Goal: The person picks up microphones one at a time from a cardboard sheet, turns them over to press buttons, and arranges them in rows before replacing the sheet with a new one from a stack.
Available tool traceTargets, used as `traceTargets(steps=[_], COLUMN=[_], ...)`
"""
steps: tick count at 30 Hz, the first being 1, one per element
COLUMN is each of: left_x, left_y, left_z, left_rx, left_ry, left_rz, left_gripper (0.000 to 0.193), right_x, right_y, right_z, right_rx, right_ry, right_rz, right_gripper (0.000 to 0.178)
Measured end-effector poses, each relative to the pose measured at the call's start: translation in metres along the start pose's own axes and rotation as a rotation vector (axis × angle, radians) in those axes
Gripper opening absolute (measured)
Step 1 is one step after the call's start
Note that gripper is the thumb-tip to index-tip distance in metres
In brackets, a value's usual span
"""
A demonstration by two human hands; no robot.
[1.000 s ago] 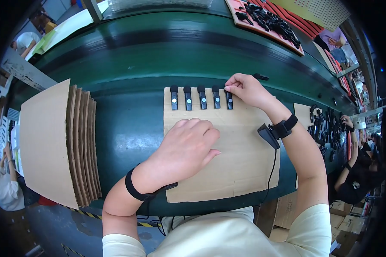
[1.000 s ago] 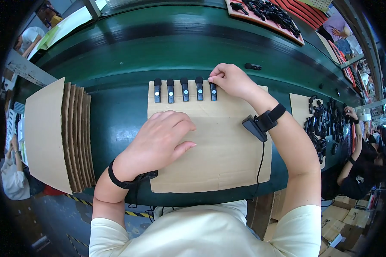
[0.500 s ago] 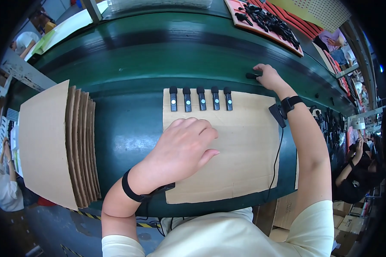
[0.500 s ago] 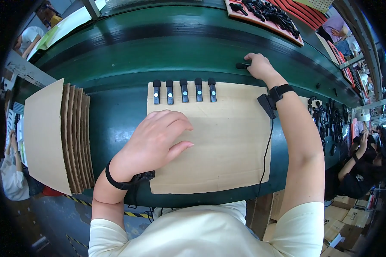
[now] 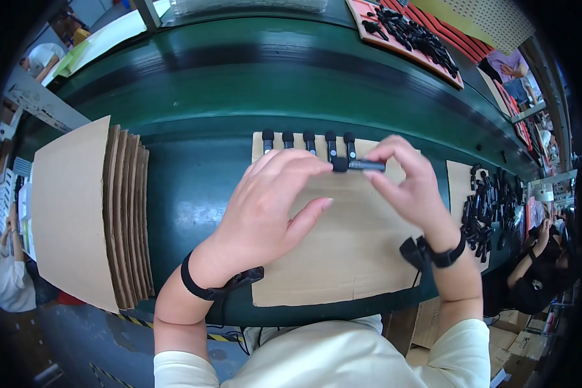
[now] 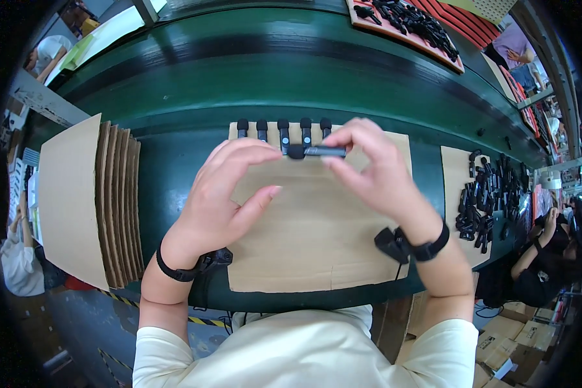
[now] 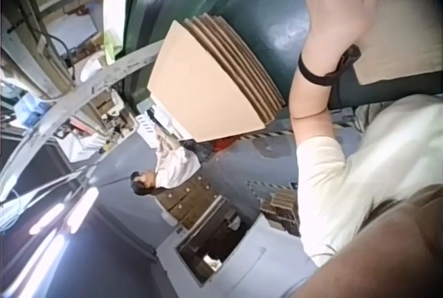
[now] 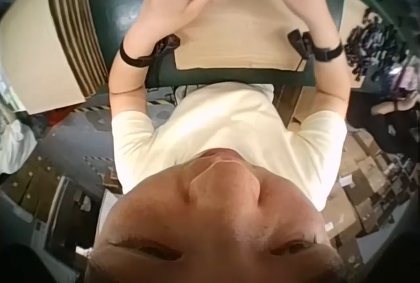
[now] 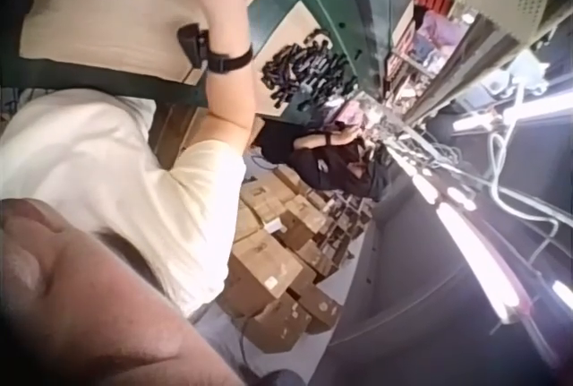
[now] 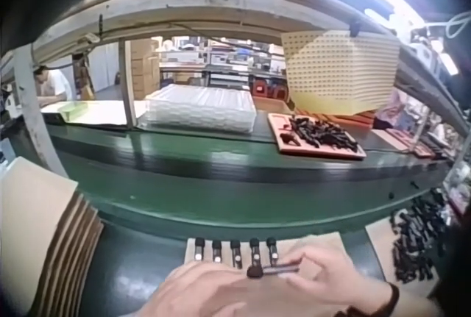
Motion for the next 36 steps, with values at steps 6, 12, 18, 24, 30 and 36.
traceTargets(steps=[6,12,18,24,30,36], left_x=[0.010,0.003,0.001,0.005,0.002,0.002], left_y=[0.003,-0.015,-0.018,-0.013,-0.017,-0.021], left_z=[-0.004,0.001,-0.001,-0.002,-0.002,-0.001], left_rx=[-0.076,0.024,0.058,-0.024,0.014,0.026], left_ry=[0.064,0.025,0.029,0.046,-0.004,0.002], left_rz=[-0.144,-0.110,-0.115,-0.215,-0.207,-0.214], left_gripper=[0.028,0.024,0.028,0.027,0.029,0.032], right_x=[0.007,0.027,0.033,0.016,0.009,0.007], right_y=[0.037,0.013,0.007,0.031,0.049,0.058], right_z=[-0.034,-0.044,-0.056,-0.054,-0.049,-0.050], right_rx=[-0.135,0.224,0.246,-0.030,-0.093,-0.152], right_ry=[-0.062,-0.099,-0.055,-0.169,-0.239,-0.286], right_rz=[0.057,0.705,0.723,0.397,0.246,0.148], right_gripper=[0.026,0.028,0.028,0.030,0.036,0.037])
Point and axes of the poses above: each hand's wrist, its own z-axis towards the middle knuckle, its own x-axis out of the palm, y = z × x, the point moved 10 cm from there along z, towards the middle knuckle, and after that the axes turned 2 degrees about x, right-handed, at the moved point
